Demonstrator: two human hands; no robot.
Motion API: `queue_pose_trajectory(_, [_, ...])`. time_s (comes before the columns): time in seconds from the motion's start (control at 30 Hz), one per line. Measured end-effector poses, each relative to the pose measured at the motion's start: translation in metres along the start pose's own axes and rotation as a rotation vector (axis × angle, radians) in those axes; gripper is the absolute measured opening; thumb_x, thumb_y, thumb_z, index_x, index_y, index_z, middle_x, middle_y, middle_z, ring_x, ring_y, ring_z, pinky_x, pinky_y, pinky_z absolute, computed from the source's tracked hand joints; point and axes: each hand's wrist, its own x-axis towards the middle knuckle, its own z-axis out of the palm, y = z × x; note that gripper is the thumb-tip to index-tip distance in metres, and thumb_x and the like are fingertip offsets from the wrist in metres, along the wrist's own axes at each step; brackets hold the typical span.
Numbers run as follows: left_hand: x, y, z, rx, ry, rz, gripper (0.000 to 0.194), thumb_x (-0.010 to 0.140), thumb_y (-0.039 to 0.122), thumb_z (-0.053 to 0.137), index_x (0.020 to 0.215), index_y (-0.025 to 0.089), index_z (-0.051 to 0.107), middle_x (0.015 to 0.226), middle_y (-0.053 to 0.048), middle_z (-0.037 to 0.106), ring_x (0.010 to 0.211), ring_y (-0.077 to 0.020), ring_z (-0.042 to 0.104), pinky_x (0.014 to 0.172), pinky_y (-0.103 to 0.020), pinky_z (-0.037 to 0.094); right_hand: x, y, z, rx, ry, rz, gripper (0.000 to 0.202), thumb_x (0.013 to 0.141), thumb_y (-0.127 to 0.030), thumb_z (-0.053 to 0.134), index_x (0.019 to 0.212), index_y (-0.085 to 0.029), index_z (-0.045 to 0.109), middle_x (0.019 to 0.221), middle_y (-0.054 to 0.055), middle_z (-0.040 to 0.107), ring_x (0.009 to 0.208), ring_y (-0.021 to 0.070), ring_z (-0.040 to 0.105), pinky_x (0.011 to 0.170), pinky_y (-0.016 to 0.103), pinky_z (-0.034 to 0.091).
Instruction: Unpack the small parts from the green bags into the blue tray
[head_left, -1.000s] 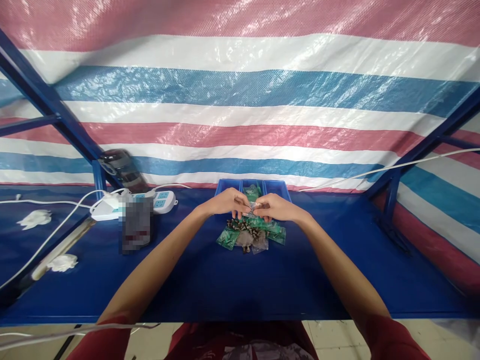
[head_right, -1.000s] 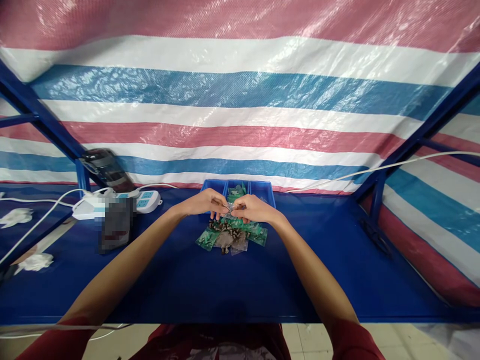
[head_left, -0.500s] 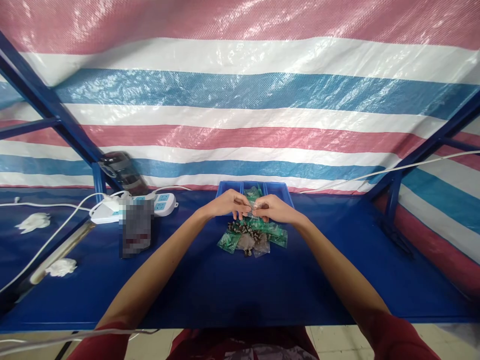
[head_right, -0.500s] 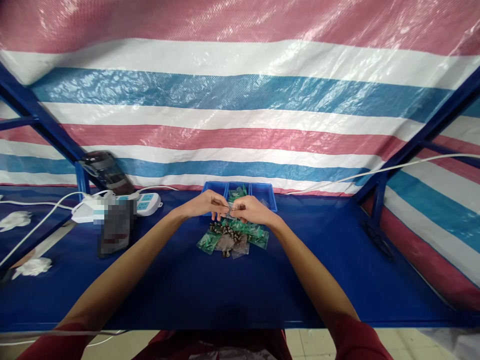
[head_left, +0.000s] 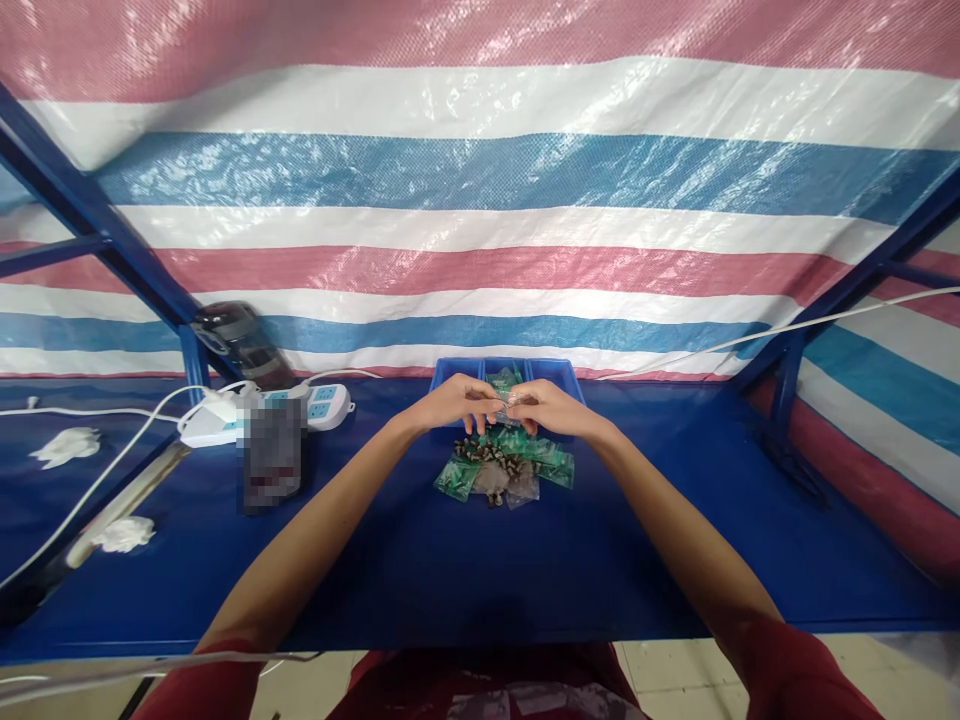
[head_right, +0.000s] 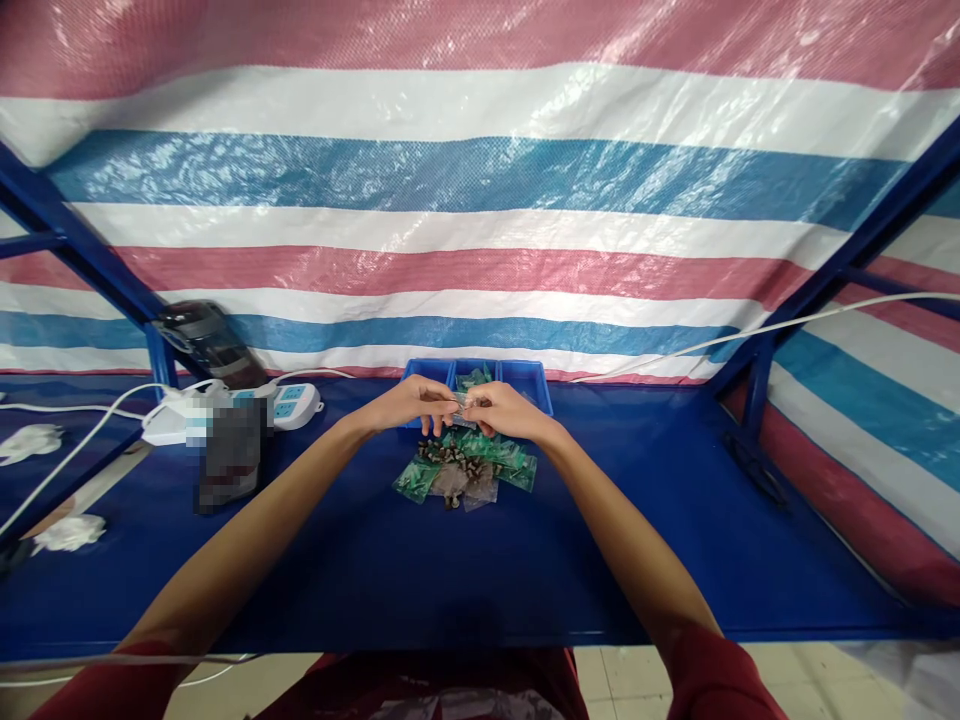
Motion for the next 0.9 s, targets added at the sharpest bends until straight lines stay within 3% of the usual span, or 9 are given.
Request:
queue_pose_trajectory(0.37, [0.002, 0.000, -0.003, 0.012, 0.016, 0.011, 0.033, 0.077, 0.044, 0.067, 0.089, 0.013, 0.068, 0.071, -0.005, 0.066, 0.059, -0.0136, 0.065, 0.048, -0.020, 0.049, -0.003, -0.005, 0.000, 0.011, 0.018, 0.001, 0.023, 0.081, -0.036, 0.058, 0.071, -0.018, 0.051, 0.063, -0.002, 0.054, 0.054, 0.0125, 0.057, 0.051, 0.024, 0.046])
queue_pose_trajectory(0.67, [0.003, -0.001, -0.001, -0.003, -0.016, -0.024, 0.036, 0.077, 0.047, 0.067, 0.086, 0.012, 0.068, 0.068, -0.005, 0.065, 0.059, -0.0138, 0.065, 0.048, -0.019, 0.048, 0.001, -0.004, 0.007, -0.060, 0.052, -0.001, 0.016, 0.077, -0.021, 0.051, 0.063, -0.018, 0.044, 0.055, -0.004, 0.048, 0.052, 0.0112, 0.053, 0.049, 0.022, 0.040])
queue_pose_trajectory(0.9, [0.006, -0.005, 0.001, -0.015, -0.032, -0.044, 0.032, 0.077, 0.044, 0.067, 0.084, 0.012, 0.068, 0.065, -0.004, 0.065, 0.057, -0.0122, 0.064, 0.047, -0.018, 0.047, 0.001, -0.003, 0.008, -0.109, 0.084, 0.013, 0.017, 0.076, -0.021, 0.049, 0.060, -0.018, 0.045, 0.053, -0.003, 0.049, 0.050, 0.0100, 0.049, 0.047, 0.021, 0.034])
